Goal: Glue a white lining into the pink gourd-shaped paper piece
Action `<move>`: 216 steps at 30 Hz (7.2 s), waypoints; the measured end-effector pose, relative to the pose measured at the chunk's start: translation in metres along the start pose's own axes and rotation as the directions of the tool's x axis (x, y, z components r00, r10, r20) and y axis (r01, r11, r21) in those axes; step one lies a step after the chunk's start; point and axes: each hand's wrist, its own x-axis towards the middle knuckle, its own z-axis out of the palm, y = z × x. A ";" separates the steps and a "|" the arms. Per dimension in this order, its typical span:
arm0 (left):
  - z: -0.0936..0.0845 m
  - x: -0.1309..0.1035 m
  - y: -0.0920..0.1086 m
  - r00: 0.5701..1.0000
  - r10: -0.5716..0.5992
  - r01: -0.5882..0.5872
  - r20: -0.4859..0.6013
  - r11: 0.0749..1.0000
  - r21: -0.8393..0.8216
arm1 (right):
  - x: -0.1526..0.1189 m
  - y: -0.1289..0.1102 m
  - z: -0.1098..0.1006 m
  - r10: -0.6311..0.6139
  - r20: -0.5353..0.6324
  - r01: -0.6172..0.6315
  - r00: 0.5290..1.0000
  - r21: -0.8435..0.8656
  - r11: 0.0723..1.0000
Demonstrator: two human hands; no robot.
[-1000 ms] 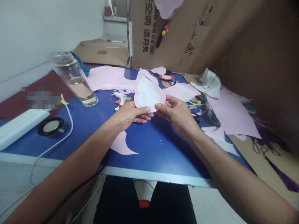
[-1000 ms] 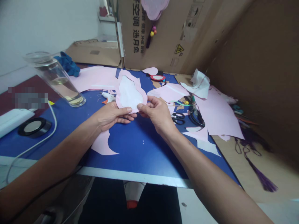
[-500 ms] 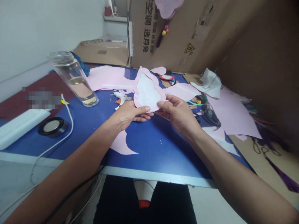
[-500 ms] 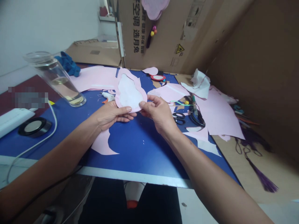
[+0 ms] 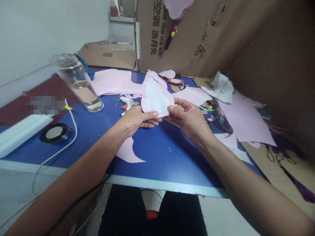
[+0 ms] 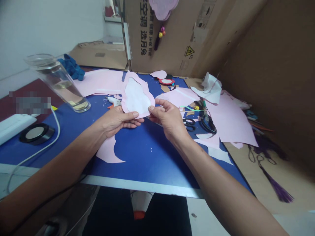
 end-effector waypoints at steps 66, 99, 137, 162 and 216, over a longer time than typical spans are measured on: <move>0.003 0.001 0.007 1.000 0.005 -0.011 -0.020 0.940 -0.341 | 0.001 0.001 0.002 -0.004 0.008 0.003 1.000 0.192 0.981; 0.004 0.001 0.009 0.998 0.007 -0.029 -0.063 0.934 -0.356 | 0.001 0.001 0.000 -0.022 0.007 0.021 1.000 0.122 0.992; 0.002 0.002 0.004 1.000 0.000 -0.005 -0.021 0.975 -0.224 | -0.001 0.002 0.003 -0.018 0.091 0.004 0.996 0.145 0.989; 0.004 0.002 -0.004 1.000 0.008 -0.007 0.014 0.996 -0.092 | -0.002 0.005 0.006 -0.004 0.083 -0.003 0.997 0.079 0.997; -0.009 0.008 -0.001 0.957 0.157 -0.218 -0.244 0.943 -0.251 | -0.002 0.001 0.003 -0.017 0.091 0.018 0.996 -0.011 1.000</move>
